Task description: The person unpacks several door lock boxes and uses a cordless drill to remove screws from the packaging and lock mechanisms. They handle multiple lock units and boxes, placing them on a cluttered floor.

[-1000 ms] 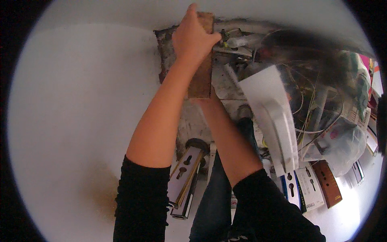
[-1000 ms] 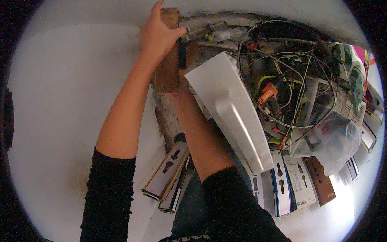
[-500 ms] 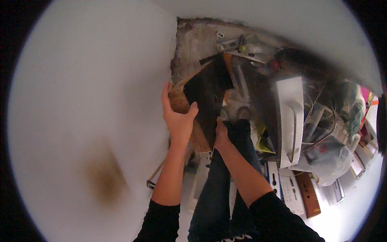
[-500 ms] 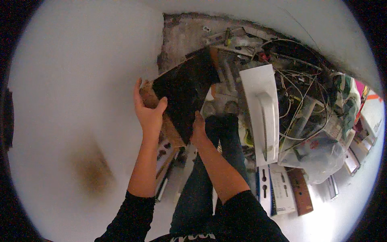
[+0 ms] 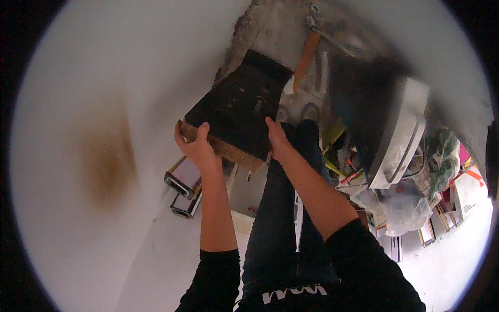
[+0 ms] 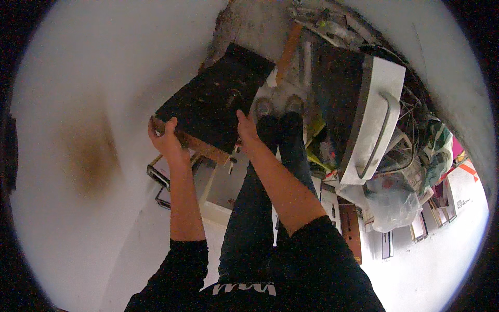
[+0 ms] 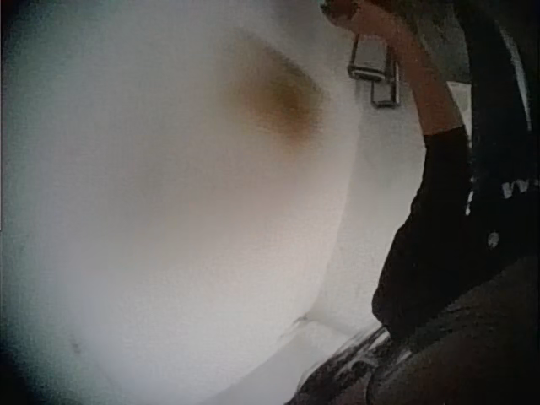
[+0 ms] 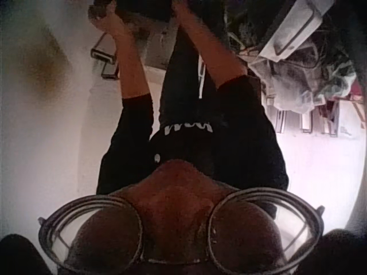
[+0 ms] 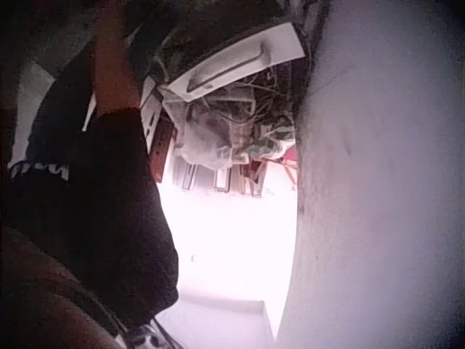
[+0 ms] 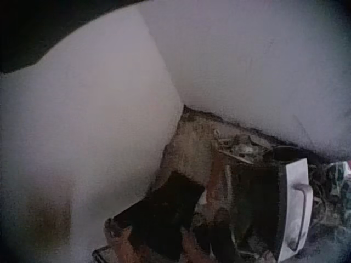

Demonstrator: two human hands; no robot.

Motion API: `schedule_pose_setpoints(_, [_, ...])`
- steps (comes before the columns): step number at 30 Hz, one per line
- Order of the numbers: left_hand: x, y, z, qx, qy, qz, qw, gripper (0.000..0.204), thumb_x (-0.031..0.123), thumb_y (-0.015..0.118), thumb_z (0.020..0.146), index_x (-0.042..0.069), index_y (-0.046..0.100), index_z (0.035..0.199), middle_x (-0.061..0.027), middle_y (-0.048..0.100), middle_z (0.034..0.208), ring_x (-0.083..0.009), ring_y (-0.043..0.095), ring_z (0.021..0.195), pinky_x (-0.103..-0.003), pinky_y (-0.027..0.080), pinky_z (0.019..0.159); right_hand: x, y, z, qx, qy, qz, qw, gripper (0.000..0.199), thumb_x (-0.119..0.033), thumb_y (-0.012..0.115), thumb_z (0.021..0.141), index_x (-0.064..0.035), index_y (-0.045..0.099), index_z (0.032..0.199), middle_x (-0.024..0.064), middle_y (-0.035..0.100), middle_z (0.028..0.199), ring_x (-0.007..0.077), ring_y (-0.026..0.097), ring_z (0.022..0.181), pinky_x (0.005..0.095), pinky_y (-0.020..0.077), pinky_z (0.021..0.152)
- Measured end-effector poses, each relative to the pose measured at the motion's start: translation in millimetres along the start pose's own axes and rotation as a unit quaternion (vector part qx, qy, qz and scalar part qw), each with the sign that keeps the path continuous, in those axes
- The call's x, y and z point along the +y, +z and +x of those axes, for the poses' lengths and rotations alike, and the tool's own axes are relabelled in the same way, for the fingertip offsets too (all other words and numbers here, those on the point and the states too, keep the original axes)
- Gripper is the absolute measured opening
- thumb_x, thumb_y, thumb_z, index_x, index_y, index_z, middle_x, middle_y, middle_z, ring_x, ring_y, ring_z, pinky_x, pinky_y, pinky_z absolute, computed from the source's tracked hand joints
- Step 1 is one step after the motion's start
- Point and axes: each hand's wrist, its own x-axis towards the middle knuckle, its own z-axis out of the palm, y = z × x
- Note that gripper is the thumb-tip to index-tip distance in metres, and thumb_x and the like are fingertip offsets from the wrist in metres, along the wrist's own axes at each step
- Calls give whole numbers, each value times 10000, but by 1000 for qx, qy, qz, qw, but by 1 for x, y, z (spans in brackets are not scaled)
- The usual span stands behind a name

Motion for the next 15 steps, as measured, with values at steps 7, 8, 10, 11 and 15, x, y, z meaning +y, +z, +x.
schedule_pose_setpoints(7, [-61,-30,1,60,-77,-25,995,804,98,710,657,84,276,1334,-113,375,1270,-252,406,1126,-361,362,936,14,-13,-1,12,32,-55,998,446,-437,556,806,-181,418,1145,32,516,932,191,528,803,379,440,611])
schedule_pose_setpoints(8, [-68,-30,3,67,-72,-9,995,815,116,718,655,87,272,1336,-112,367,1277,-255,399,1136,-362,363,937,15,-15,0,-1,38,-33,999,435,-432,567,801,-183,426,1129,31,519,924,192,528,806,375,440,617])
schedule_pose_setpoints(10, [-66,-28,8,75,-118,-35,990,825,149,727,655,85,270,1338,-112,355,1287,-263,392,1150,-376,369,933,15,-16,9,-19,39,-48,998,579,-456,604,765,-150,375,1200,79,492,1020,243,518,865,432,447,731])
schedule_pose_setpoints(11, [-63,-24,10,77,-140,-48,986,830,166,732,655,84,270,1339,-112,349,1291,-267,388,1157,-384,371,931,13,-18,14,-27,37,-54,997,652,-469,622,747,-134,350,1236,102,479,1068,268,513,894,460,451,788])
schedule_pose_setpoints(15, [-71,-16,21,-7,-245,-29,969,514,253,706,689,101,482,1125,-94,515,1068,-249,518,930,-404,462,666,9,-28,44,-96,68,56,991,588,-446,647,730,-76,438,1137,101,476,1017,257,507,838,458,453,751])
